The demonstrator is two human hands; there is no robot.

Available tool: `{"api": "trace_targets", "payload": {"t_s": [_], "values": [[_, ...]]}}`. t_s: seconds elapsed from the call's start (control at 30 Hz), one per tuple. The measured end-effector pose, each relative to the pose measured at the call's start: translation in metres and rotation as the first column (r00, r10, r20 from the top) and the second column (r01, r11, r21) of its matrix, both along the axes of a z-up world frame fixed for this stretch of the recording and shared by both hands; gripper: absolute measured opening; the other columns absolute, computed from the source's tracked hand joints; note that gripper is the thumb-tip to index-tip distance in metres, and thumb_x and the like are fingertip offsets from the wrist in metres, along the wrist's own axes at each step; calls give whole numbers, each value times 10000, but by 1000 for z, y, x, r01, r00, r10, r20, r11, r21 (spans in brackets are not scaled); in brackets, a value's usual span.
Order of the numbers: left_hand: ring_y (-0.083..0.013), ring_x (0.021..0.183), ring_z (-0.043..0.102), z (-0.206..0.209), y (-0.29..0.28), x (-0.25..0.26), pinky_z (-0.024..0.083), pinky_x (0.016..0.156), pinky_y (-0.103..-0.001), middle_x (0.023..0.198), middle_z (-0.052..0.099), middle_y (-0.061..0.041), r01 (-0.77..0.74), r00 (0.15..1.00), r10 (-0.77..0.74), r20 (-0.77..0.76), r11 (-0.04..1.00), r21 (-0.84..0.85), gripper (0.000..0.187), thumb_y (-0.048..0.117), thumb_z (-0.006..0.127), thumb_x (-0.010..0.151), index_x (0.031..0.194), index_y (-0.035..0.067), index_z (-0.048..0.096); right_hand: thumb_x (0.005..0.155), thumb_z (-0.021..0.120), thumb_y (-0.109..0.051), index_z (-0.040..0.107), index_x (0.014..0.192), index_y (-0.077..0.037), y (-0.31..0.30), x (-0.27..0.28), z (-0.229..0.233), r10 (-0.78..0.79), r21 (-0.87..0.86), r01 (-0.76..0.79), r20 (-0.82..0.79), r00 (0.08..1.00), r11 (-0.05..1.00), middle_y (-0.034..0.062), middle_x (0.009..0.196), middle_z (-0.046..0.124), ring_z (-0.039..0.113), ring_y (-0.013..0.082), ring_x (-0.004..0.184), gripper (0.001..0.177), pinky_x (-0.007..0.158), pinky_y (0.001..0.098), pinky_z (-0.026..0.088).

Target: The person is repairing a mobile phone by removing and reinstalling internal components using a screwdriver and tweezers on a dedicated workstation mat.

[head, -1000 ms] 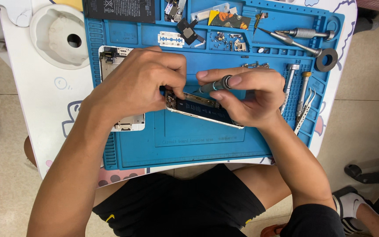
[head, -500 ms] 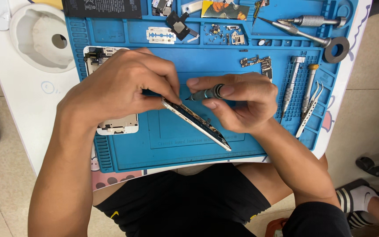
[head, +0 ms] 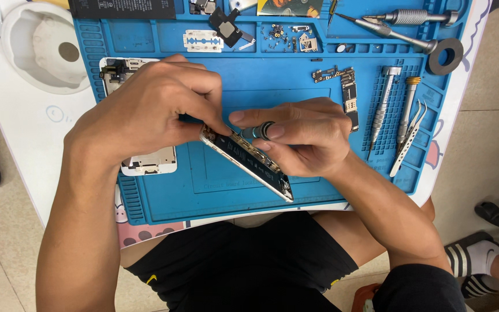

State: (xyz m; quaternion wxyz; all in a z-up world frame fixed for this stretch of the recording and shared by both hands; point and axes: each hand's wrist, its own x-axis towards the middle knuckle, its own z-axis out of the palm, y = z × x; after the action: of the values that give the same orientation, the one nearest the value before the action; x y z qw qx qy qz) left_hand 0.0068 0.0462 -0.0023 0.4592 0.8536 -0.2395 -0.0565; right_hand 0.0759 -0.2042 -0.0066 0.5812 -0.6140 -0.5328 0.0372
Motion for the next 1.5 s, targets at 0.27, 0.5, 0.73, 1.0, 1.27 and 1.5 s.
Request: {"api": "trace_targets", "payload": {"t_s": [0.27,0.5,0.73,1.0,1.27,1.5], "values": [[-188,693,544,3,0,1,416,846,-389,769,574,71,6,1000,-6,29,1000,-21,244,3,860,774,891,216,826,1046,696,-89,480,1185,-101,5,1,0,28,18,-30,72,997,999,230,1082,760,843,289,907,257,598,300,588],[-184,704,559,3,0,1,405,861,-396,775,576,79,5,1000,-5,16,1000,1,219,37,866,791,902,221,823,1072,667,-139,476,1186,-121,2,1,-1,22,0,-23,120,992,1000,217,1100,760,833,294,777,223,619,337,618],[-189,687,558,2,0,1,408,849,-400,778,591,74,4,1000,-4,14,1000,-3,243,-15,855,777,896,195,822,1066,682,-136,492,1186,-124,2,1,-3,-2,27,-1,132,991,1000,201,1077,772,854,298,862,225,601,317,592],[-181,704,554,2,0,1,378,847,-385,764,559,71,1,1000,-2,8,1000,20,230,-3,816,790,872,211,794,1085,669,-122,511,1202,-143,0,1,-5,23,-25,-21,92,996,999,175,1174,757,830,237,752,198,587,317,561],[-187,714,567,2,0,1,391,862,-390,777,573,74,10,1000,-10,3,1000,19,224,-3,822,780,869,200,787,1117,568,-115,499,1197,-114,3,4,-2,4,9,-6,225,974,1000,178,1108,782,813,286,708,105,559,329,541],[-187,728,579,2,-1,1,392,861,-388,783,580,72,3,1000,-3,15,1000,15,226,-6,813,799,879,205,796,1091,629,-165,525,1167,-119,3,1,-2,-24,10,22,151,988,1000,178,1083,779,838,264,758,137,594,321,584]]}}
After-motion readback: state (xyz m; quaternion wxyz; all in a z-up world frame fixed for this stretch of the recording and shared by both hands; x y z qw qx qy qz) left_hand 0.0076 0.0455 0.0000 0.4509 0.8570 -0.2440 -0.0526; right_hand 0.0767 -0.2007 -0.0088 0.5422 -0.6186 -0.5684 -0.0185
